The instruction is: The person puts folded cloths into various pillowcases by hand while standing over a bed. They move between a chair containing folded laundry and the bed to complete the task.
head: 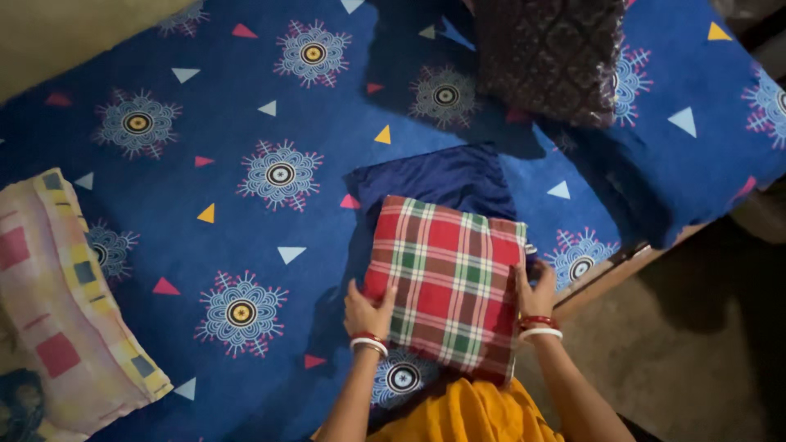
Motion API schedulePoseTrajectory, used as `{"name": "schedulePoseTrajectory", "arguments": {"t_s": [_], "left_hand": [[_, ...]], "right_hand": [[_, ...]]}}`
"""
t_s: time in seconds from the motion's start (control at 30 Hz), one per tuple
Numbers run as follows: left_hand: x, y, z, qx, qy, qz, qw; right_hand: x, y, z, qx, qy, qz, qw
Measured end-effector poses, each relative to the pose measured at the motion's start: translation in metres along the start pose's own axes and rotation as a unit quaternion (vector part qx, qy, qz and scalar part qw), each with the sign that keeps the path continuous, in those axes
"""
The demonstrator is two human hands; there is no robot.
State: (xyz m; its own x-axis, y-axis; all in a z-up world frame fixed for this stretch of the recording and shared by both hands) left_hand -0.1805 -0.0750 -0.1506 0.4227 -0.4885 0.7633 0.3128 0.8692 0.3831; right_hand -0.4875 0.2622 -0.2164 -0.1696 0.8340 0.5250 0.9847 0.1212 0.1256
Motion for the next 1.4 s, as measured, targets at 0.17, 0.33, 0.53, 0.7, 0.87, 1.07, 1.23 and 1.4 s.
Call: {"name": "schedulePoseTrajectory", "arguments": {"t_s": [0.17,0.33,0.53,0.7,0.87,1.07,1.23,1.4], "left_hand": [[-0.056,-0.015,-0.018,-0.069,0.112,-0.064,0.989],[-0.048,0.024,-0.012,-0.146,0.241,-0.182,0.942],[-0.037,0.044,-0.031,-0.146,0.35,-0.214,0.9],[-0.037,0.041,-0.058,-0.152,-0.01,-0.21,0.966],[0.021,0.058,0.037,-0.302,-0.053,-0.019,0.952],[-0.034,0.085,0.096,-0.479,-0.177,-0.037,0.859],[-0.032,0.06,0.073,-0.398,-0.206,-0.046,0.893],[-0.019,0.022,0.015,-0.16,0.144,-0.03,0.976]], "right_hand": [[-0.036,-0.027,0.033,-0.177,-0.075,-0.109,0.975],[0.03,-0.081,-0.013,-0.17,0.026,0.056,0.984],[0.006,-0.089,-0.06,-0.018,-0.035,0.057,0.998],[-0.03,-0.1,-0.079,0.093,0.025,-0.036,0.995],[-0.044,-0.011,-0.141,0.313,0.095,-0.041,0.944],[-0.127,0.14,-0.165,0.444,0.346,-0.221,0.797],[-0.101,0.085,-0.157,0.292,0.449,-0.164,0.828],[-0.038,0.032,-0.102,0.125,0.196,-0.081,0.969]]}}
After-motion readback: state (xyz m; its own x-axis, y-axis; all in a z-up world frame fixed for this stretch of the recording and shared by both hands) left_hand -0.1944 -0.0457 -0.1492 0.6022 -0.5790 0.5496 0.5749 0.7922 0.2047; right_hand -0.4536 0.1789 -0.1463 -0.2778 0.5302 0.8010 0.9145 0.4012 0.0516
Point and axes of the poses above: each hand's wrist, its own y-axis away from the middle knuckle, its own x-axis out of the back of the hand, z = x × y, the point moved 10 cm from there along -y, towards the middle knuckle, and after that the axes turned 1 degree about -x, right-handed, at the moved point
